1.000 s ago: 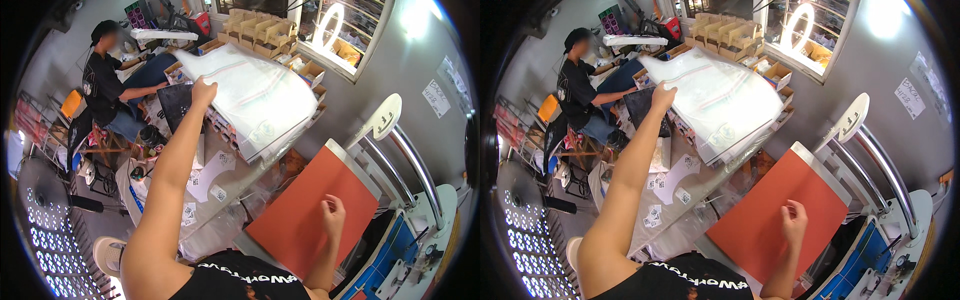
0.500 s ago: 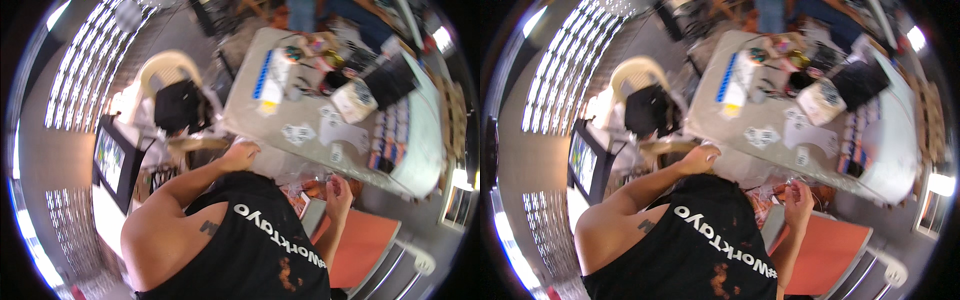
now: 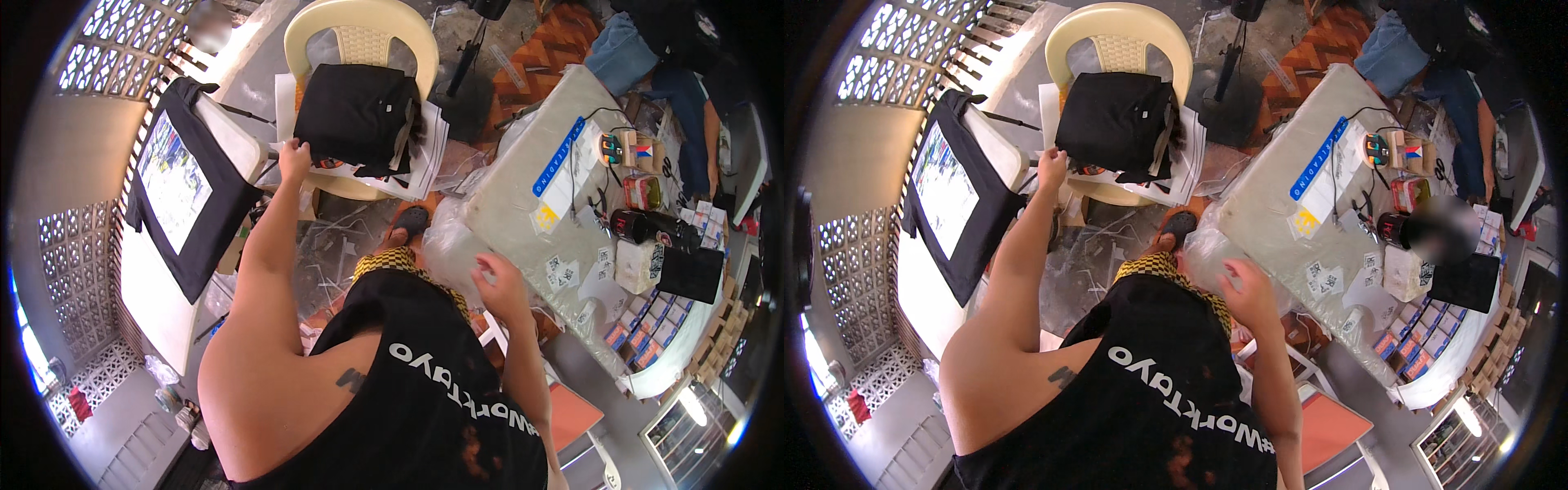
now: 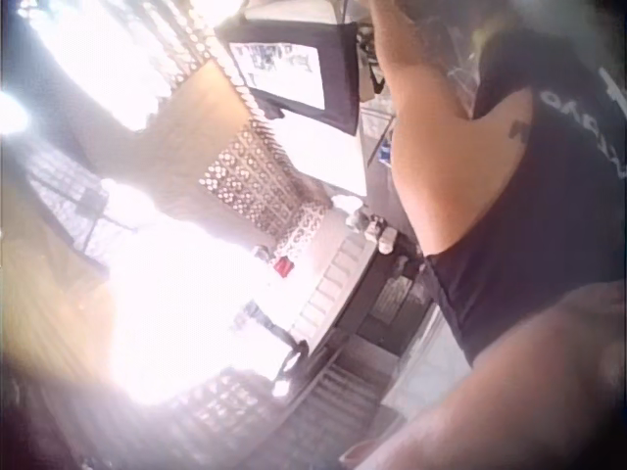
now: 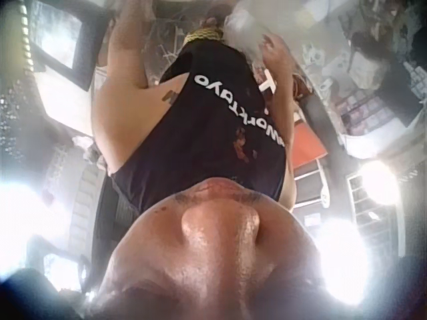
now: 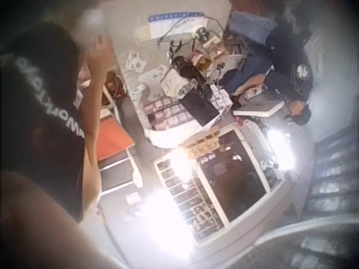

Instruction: The person trims a vinyl car decal with shears, positions it onto a black t-shirt, and presses the shirt with a heat press machine before repeating the process with a different decal.

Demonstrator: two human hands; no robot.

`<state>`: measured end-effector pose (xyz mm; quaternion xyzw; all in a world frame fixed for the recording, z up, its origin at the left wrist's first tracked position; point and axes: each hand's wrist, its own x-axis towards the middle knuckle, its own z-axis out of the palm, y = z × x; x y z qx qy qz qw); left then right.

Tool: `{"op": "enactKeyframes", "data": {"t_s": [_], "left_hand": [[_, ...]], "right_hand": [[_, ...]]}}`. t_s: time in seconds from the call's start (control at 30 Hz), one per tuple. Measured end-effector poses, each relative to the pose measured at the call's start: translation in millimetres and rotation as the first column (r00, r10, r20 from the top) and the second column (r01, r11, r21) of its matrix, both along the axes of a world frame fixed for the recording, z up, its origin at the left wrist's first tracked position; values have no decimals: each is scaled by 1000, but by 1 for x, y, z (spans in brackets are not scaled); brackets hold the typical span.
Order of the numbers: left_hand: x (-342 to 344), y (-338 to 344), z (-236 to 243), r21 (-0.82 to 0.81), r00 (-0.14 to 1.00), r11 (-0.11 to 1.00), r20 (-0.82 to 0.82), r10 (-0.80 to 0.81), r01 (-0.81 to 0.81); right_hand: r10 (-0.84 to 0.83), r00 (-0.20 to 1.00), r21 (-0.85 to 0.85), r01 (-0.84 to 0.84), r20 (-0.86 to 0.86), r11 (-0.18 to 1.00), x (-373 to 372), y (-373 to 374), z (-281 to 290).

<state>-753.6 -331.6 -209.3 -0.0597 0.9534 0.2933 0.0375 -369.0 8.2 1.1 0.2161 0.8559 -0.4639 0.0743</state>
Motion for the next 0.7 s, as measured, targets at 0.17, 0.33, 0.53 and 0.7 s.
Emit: {"op": "enactKeyframes", "data": {"t_s": [0.17,0.33,0.53,0.7], "left_hand": [[8,-62,-17,321,934,944,354,-48,-73],[-6,-28,56,525,911,850,336,-238,29],[-124,1,31,570,799,818,525,-293,-74],[-206,7,-78,624,474,648,772,-424,-437]], "right_hand": [[59,997,-391,-33,55,920,-87,-49,-58],[-164,931,-707,356,327,611,-166,-77,-131],[-463,810,-622,579,360,528,-257,-101,-191],[-582,768,-710,565,267,420,-313,-102,-265]]}}
